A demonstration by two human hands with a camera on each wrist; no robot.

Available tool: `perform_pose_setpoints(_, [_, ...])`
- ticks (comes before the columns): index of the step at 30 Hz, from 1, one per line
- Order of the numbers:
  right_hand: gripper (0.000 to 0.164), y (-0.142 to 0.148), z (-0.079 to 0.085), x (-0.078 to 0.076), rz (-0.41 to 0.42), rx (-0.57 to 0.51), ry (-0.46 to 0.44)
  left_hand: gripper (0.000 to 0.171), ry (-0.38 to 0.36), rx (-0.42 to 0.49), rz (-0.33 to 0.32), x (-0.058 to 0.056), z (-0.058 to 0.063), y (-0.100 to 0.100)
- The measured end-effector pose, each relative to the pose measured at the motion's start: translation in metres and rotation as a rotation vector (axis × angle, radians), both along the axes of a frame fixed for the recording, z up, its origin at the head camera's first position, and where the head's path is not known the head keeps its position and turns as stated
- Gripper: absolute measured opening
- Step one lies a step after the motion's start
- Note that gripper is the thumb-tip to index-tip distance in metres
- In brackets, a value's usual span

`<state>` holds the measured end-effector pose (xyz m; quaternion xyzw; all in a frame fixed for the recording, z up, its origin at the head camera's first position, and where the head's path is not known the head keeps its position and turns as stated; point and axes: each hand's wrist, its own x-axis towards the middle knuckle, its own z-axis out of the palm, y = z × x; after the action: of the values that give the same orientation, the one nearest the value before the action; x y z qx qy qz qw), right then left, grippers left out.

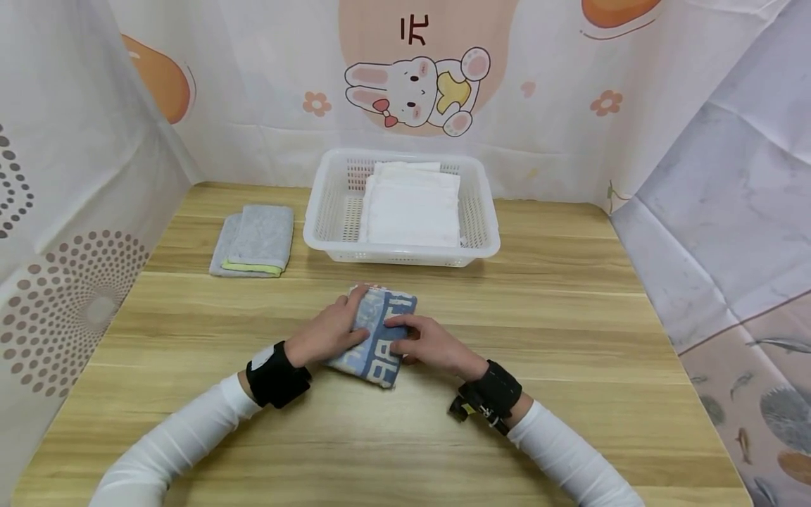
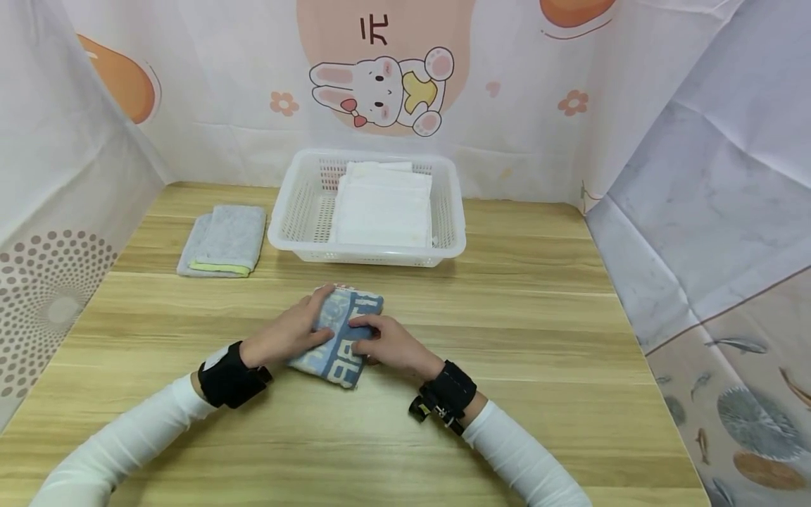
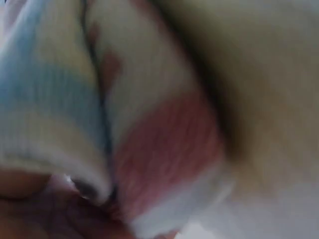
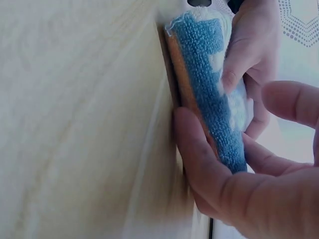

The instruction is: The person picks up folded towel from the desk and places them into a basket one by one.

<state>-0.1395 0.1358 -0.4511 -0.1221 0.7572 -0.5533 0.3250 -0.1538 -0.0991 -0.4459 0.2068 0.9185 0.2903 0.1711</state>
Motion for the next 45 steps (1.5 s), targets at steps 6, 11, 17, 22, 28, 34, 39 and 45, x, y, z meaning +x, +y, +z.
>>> perform_pose_setpoints(6, [0.057,0.000,0.001,0.003,0.005,-0.069,-0.078,0.077,-0.056,0.121,0.015,0.001,-0.003,0.000])
perform_pose_setpoints(11, [0.063,0.002,0.002,0.006,0.056,-0.053,-0.086,0.066,-0.082,0.181,-0.023,0.003,-0.003,0.001])
perform_pose_setpoints(17, [0.060,0.005,0.002,0.008,0.081,-0.021,-0.042,0.043,-0.095,0.217,-0.079,0.007,-0.002,0.002])
perform_pose_setpoints(22, [0.057,0.006,0.003,0.010,0.065,-0.013,0.044,0.037,-0.055,0.232,-0.114,0.009,0.002,0.000])
perform_pose_setpoints(28, [0.059,0.006,0.007,0.012,0.069,0.034,0.206,0.041,-0.043,0.225,-0.110,0.011,0.010,0.000])
perform_pose_setpoints(34, [0.061,0.008,0.014,0.015,0.067,0.069,0.282,0.046,-0.032,0.237,-0.113,0.015,0.017,0.002])
perform_pose_setpoints(39, [0.061,0.010,0.021,0.016,0.055,0.087,0.305,0.049,0.014,0.228,-0.126,0.018,0.023,0.003])
perform_pose_setpoints(45, [0.063,0.014,0.028,0.016,0.018,0.090,0.331,0.052,0.078,0.220,-0.147,0.019,0.030,0.004])
